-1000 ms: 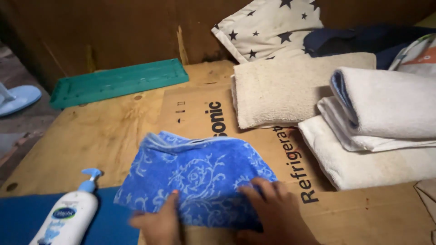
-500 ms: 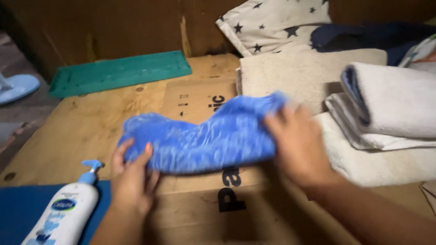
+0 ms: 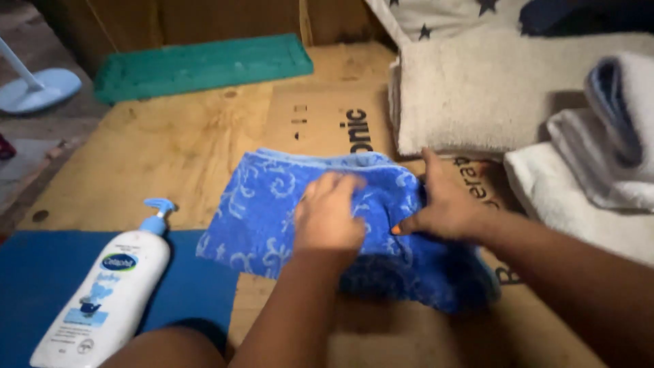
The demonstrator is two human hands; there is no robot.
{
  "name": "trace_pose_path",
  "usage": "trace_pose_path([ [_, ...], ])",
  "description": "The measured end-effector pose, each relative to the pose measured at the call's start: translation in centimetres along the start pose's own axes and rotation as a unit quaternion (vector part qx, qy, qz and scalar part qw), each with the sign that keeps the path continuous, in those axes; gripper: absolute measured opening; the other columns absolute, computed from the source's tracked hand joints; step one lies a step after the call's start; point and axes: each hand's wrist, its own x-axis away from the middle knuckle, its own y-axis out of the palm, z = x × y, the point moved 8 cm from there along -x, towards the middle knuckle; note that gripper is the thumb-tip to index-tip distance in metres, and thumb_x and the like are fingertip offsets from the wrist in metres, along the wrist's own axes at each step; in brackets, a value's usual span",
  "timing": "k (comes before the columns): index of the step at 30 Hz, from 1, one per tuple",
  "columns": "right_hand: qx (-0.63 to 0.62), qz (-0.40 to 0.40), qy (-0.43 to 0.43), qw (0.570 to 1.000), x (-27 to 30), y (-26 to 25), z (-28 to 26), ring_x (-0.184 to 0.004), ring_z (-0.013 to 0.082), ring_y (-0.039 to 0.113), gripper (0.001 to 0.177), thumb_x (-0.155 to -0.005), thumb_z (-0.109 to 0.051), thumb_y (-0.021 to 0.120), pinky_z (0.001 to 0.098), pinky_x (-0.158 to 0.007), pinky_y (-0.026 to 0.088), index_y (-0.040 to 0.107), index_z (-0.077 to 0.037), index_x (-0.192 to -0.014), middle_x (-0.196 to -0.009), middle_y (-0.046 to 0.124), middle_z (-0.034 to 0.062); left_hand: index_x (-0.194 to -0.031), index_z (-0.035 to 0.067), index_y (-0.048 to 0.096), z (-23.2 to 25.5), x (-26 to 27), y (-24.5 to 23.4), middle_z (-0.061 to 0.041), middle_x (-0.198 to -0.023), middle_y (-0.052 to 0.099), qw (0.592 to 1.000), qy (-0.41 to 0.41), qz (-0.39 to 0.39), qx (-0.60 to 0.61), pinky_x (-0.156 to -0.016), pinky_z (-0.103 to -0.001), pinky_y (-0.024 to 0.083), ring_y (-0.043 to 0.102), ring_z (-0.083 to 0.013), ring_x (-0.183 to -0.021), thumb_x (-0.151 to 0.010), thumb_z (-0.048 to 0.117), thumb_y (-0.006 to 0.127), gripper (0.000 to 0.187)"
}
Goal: The person folds multiple white and blue towels on a cardboard surface. They smooth and align each towel before folding it into a compact shape and stacking it with others.
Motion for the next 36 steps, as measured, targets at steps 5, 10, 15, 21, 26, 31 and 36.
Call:
trace_pose_path([
  [5,0.18,-0.071,0.016,0.981,-0.1,0.0,0.4,-0.129,0.0317,0.056,0.075,-0.054,-0.027,0.098,0.0378,-0.111,0.043,0.067,-0.016,-0.122,-0.132,0.063,0.013,-0.143,0.022,0.053,5.5,-2.1,-0.8,-0.002,-0.146,0.054,0.991,0.127,-0.012,-0.036,-0.107,-0.054,0.035,0.046,-0.0289,-0.136,-0.069,0.002,0.07,0.079],
  [10,0.111,-0.051,-0.206,0.971,0.9,0.8,-2.1,-0.132,0.0403,0.052,0.048,-0.059,-0.025,0.097,0.0433,-0.105,0.045,0.075,-0.017,-0.1,-0.147,0.054,0.0205,-0.142,0.028,0.048,3.1,-2.7,2.3,0.001,-0.151,0.044,0.947,-0.001,-0.271,-0.172,-0.114,-0.065,0.021,0.033,-0.0286,-0.144,-0.079,0.03,0.084,0.073],
  [15,0.052,-0.079,0.011,0.996,-1.2,1.0,1.0,-0.125,0.0325,0.06,0.097,-0.062,-0.029,0.095,0.0394,-0.104,0.048,0.042,-0.016,-0.143,-0.135,0.059,0.0169,-0.135,0.031,0.059,1.6,-2.1,1.7,0.001,-0.144,0.056,0.969,-0.016,-0.208,-0.132,-0.118,-0.058,0.032,0.044,-0.0252,-0.143,-0.083,0.024,0.077,0.056],
  [21,0.195,-0.075,0.003,0.978,-1.9,-0.2,0.4,-0.115,0.0308,0.063,0.053,-0.062,-0.024,0.091,0.0402,-0.098,0.049,0.071,-0.018,-0.11,-0.117,0.068,0.0126,-0.136,0.027,0.055,1.2,-3.4,-0.2,-0.002,-0.145,0.053,0.99,-0.012,-0.104,-0.097,-0.108,-0.07,0.016,0.034,-0.0331,-0.139,-0.072,0.003,0.073,0.071],
  [26,0.051,-0.148,-0.172,0.973,0.2,1.5,-2.8,-0.114,0.0262,0.066,0.029,-0.066,-0.014,0.084,0.0371,-0.093,0.054,0.07,-0.013,-0.092,-0.128,0.069,0.0092,-0.129,0.026,0.061,0.7,-3.7,2.9,-0.007,-0.13,0.065,0.961,-0.013,-0.221,-0.164,-0.12,-0.067,0.014,0.049,-0.0257,-0.135,-0.084,0.009,0.068,0.048],
  [31,-0.03,-0.103,-0.107,0.988,0.5,-0.9,-3.0,-0.109,0.0257,0.063,0.061,-0.064,-0.013,0.081,0.0364,-0.092,0.051,0.051,-0.015,-0.118,-0.109,0.065,0.0111,-0.117,0.015,0.069,4.4,-4.8,1.5,-0.013,-0.123,0.069,0.98,0.126,-0.152,-0.012,-0.106,-0.05,0.044,0.061,-0.031,-0.123,-0.078,0.004,0.063,0.041],
  [36,0.126,-0.035,-0.111,0.985,0.6,-2.8,-3.0,-0.099,0.0309,0.067,0.05,-0.063,-0.027,0.089,0.0434,-0.083,0.05,0.064,-0.014,-0.104,-0.097,0.072,0.0074,-0.105,0.014,0.074,5.2,-4.7,0.0,-0.014,-0.107,0.076,0.962,0.118,-0.244,0.034,-0.09,-0.04,0.056,0.073,-0.0307,-0.106,-0.072,0.016,0.071,0.033],
])
